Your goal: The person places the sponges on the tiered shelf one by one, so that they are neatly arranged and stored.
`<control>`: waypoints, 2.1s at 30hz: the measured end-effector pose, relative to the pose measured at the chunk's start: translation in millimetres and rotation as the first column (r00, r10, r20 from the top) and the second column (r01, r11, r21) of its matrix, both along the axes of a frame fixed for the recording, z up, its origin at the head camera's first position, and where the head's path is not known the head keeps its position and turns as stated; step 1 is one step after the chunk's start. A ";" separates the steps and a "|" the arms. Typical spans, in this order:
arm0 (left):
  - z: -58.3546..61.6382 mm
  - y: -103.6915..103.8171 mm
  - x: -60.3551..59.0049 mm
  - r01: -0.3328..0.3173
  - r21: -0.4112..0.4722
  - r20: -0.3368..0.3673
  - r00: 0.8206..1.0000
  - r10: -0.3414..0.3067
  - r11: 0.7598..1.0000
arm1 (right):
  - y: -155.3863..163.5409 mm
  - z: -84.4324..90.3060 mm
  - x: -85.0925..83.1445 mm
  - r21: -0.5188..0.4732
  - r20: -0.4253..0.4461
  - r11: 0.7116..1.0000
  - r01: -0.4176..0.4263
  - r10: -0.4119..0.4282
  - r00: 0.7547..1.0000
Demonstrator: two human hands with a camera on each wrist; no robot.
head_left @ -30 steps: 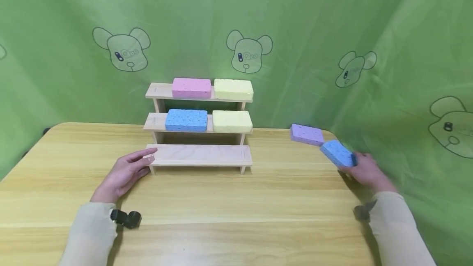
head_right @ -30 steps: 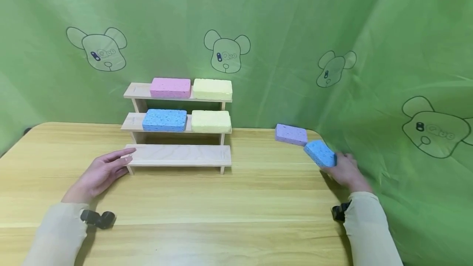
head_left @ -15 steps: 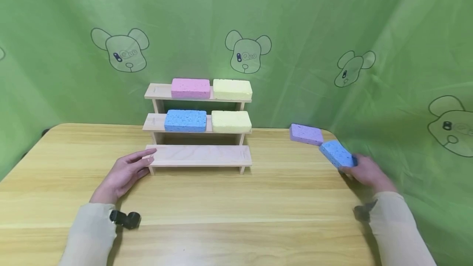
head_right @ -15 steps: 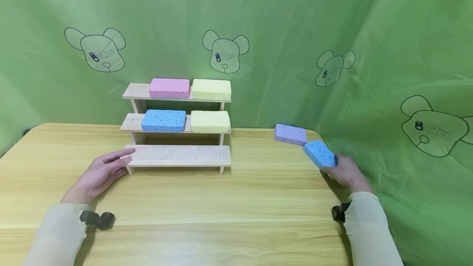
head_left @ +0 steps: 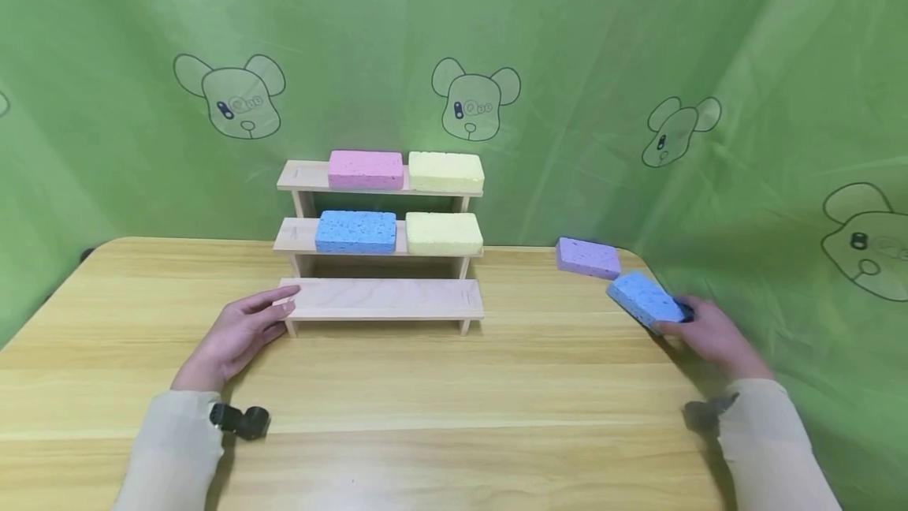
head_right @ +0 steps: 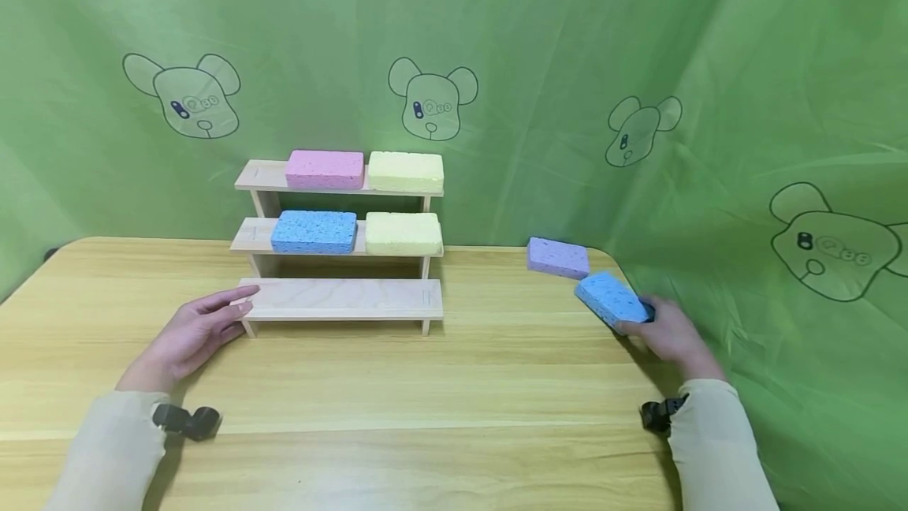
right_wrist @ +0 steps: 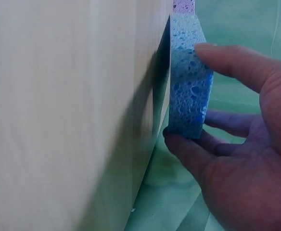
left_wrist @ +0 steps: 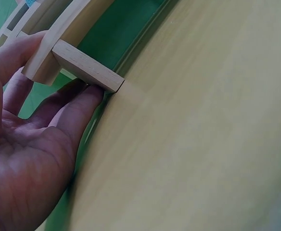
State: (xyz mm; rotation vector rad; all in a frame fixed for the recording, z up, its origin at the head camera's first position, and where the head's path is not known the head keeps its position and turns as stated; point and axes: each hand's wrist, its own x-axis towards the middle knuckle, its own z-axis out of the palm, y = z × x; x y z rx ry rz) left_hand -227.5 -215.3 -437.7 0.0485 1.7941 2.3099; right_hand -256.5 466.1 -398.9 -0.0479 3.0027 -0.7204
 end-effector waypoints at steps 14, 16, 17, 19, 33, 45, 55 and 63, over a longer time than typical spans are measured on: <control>-0.9 0.5 0.0 0.000 0.006 0.002 1.000 0.000 1.000 | -14.1 10.7 13.1 -0.115 -0.098 0.993 -0.004 -0.007 0.995; -0.9 0.7 0.1 -0.001 0.012 0.003 1.000 0.001 1.000 | -16.5 12.2 13.7 -0.125 -0.104 0.992 -0.019 0.005 0.995; -0.8 0.8 0.2 -0.003 0.014 0.004 1.000 0.003 1.000 | -18.0 13.1 14.0 -0.127 -0.104 0.992 -0.024 0.011 0.994; -0.7 1.0 0.4 -0.002 0.018 0.004 1.000 0.002 1.000 | -21.0 14.8 14.7 -0.139 -0.098 0.990 -0.033 0.019 0.995; 1.6 0.6 1.7 -0.007 0.011 0.014 1.000 0.007 1.000 | -54.2 24.6 16.2 -0.206 -0.117 0.971 -0.122 0.099 0.988; 2.5 0.7 1.5 -0.005 0.005 0.013 1.000 0.005 1.000 | -89.6 36.8 20.2 -0.303 -0.162 0.928 -0.216 0.173 0.971; 0.9 2.1 1.6 -0.009 0.016 0.015 1.000 0.009 1.000 | -106.9 38.8 22.0 -0.359 -0.210 0.885 -0.296 0.232 0.950; 0.5 1.7 1.3 -0.012 0.022 0.016 1.000 0.011 1.000 | -116.4 38.4 23.1 -0.386 -0.260 0.849 -0.361 0.275 0.925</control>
